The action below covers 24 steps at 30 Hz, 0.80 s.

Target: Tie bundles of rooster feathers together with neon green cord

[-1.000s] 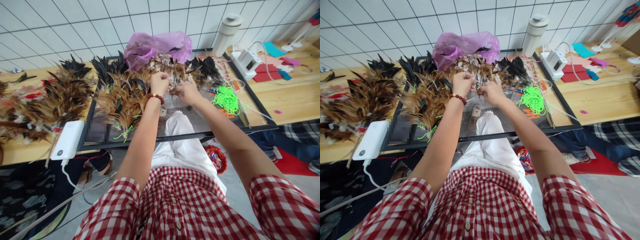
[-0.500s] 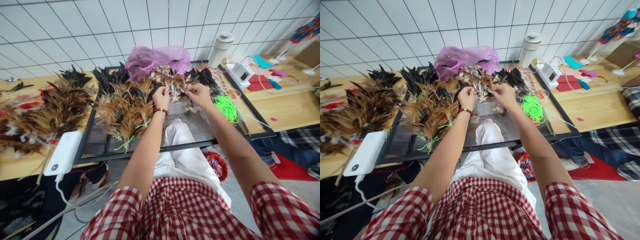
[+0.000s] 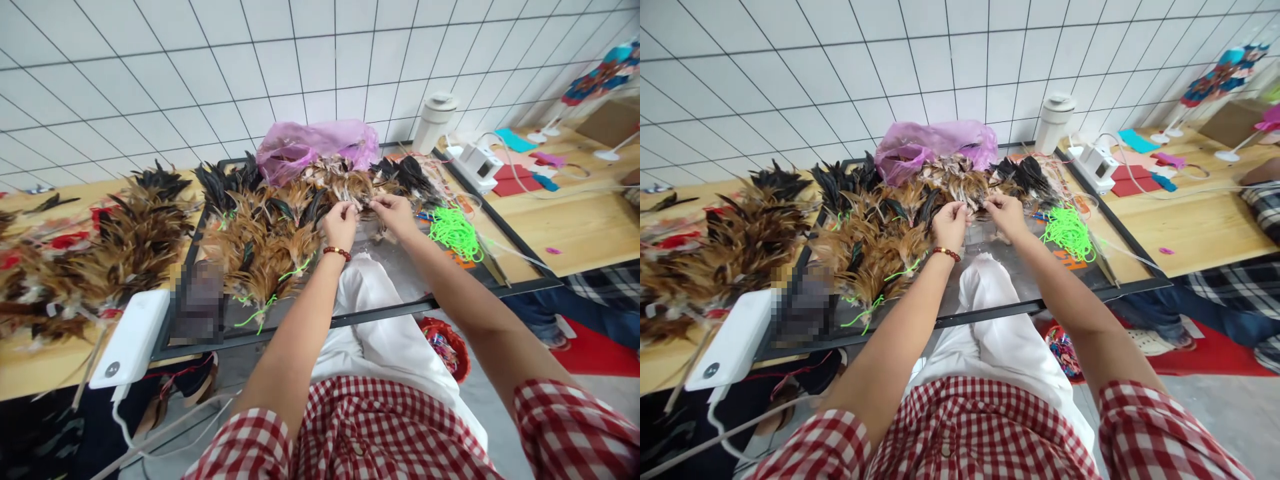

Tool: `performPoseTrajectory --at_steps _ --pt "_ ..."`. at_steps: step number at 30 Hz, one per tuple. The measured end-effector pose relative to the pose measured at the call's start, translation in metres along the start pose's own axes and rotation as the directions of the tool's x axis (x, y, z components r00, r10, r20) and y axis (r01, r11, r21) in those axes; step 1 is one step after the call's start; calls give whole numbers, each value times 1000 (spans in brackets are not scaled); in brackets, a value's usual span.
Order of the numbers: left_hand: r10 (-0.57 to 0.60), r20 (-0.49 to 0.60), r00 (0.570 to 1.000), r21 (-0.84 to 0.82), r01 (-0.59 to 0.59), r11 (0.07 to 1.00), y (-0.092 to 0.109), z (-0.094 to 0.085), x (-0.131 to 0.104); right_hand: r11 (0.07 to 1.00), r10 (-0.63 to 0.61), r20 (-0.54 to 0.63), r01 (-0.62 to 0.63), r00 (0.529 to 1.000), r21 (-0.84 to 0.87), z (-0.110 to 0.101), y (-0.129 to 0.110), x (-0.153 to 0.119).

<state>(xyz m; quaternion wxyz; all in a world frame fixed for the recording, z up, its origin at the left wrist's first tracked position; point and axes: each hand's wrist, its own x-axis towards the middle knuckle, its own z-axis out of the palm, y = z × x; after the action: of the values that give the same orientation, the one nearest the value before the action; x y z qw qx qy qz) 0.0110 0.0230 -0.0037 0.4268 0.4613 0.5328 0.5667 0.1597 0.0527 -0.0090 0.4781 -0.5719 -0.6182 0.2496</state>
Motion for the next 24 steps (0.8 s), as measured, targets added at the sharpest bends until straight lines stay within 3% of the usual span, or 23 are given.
performPoseTrajectory --at_steps 4,9,14,19,21,24 --pt "-57 31 998 -103 60 993 0 6 -4 989 19 -16 -16 1000 147 0 1 -10" --pt "-127 92 988 -228 145 963 2 1 -4 977 -140 93 121 986 177 13 -13 -29" --pt "-191 -33 981 -424 159 891 5 -2 -1 965 -234 61 224 970 136 10 -13 -31" --pt "-236 -52 970 -504 179 845 5 2 1 984 -133 -201 153 971 88 -17 5 17" --pt "-248 -38 968 -506 195 840 3 5 2 995 -99 -234 103 967 4 -23 17 46" --pt "-262 2 965 -519 225 825 3 8 2 990 -116 -182 99 976 -102 -22 30 83"
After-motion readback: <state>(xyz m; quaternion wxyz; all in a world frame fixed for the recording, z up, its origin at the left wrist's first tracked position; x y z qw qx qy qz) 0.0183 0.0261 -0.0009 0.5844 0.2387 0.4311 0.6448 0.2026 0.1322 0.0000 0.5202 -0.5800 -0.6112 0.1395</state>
